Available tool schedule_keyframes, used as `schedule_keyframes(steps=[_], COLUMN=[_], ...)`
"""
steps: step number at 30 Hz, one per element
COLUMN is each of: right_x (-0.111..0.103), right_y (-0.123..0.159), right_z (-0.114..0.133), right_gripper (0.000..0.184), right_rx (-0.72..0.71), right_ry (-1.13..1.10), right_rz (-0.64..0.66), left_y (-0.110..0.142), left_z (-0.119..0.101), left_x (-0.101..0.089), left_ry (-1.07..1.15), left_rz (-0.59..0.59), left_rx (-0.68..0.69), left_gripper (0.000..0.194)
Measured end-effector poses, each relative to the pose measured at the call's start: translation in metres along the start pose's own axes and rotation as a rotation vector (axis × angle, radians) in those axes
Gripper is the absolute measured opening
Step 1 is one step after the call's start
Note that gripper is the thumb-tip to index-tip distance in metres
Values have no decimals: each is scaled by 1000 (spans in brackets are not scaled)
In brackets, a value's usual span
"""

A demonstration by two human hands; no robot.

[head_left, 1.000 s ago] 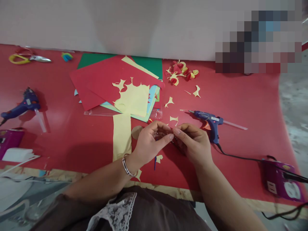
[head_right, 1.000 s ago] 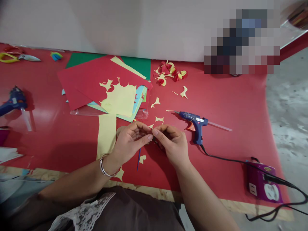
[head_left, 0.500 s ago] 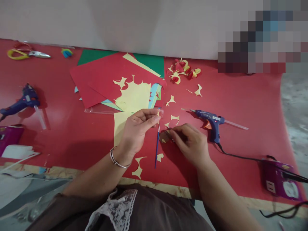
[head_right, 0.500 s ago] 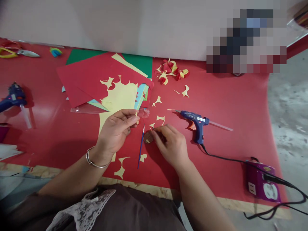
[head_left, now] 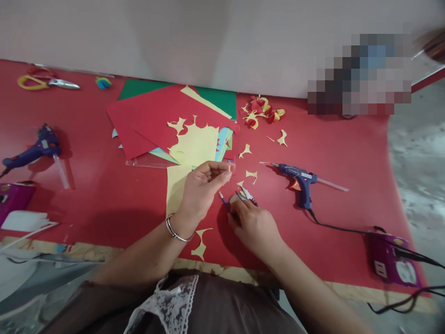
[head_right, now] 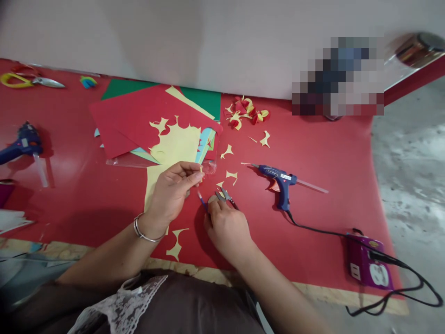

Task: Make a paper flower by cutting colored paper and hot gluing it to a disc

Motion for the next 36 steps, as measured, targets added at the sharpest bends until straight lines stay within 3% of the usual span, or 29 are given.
schedule_keyframes(steps=[3,7,10,14,18,20,24,31,36], right_x=[1,-6,-22,-44,-49,-42,-19,-3,2], right_y=[0,3,8,10,4,-1,-7,-8,-7], right_z=[0,-7,-20,-42,-56,-58,-58,-51,-46], right_gripper=[15,6,7,10,16,25,31,43,43], right_rx=[74,122,170,342,419,445,502,472,416], right_ry=[11,-114,-414,-815,-1175,-1309,-1465,-1441,-1391], right_rz=[20,-83,-159,-286,-384,-336,-101,99,158], left_y=[0,-2,-3,-2,1,3,7,7,5], left_z=[0,-4,-4,2,9,13,22,19,18], left_x=[-1,-3,-3,-1,4,7,10,14,13], left_ry=[27,58,87,64,96,132,136,161,156], left_rz=[-13,-34,-18,19,52,78,125,154,160], left_rx=[-14,30,26,-24,-90,-136,-204,-216,-207], left_gripper=[28,25,23,23,26,28,31,29,25])
Point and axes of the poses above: each hand's wrist, its own y-axis away from the middle knuckle, its own x-axis out of the palm, z = x × y, the point moved 6 cm from there along -y, towards the middle knuckle, and after that the axes turned 2 degrees about x, right-handed, at the moved point
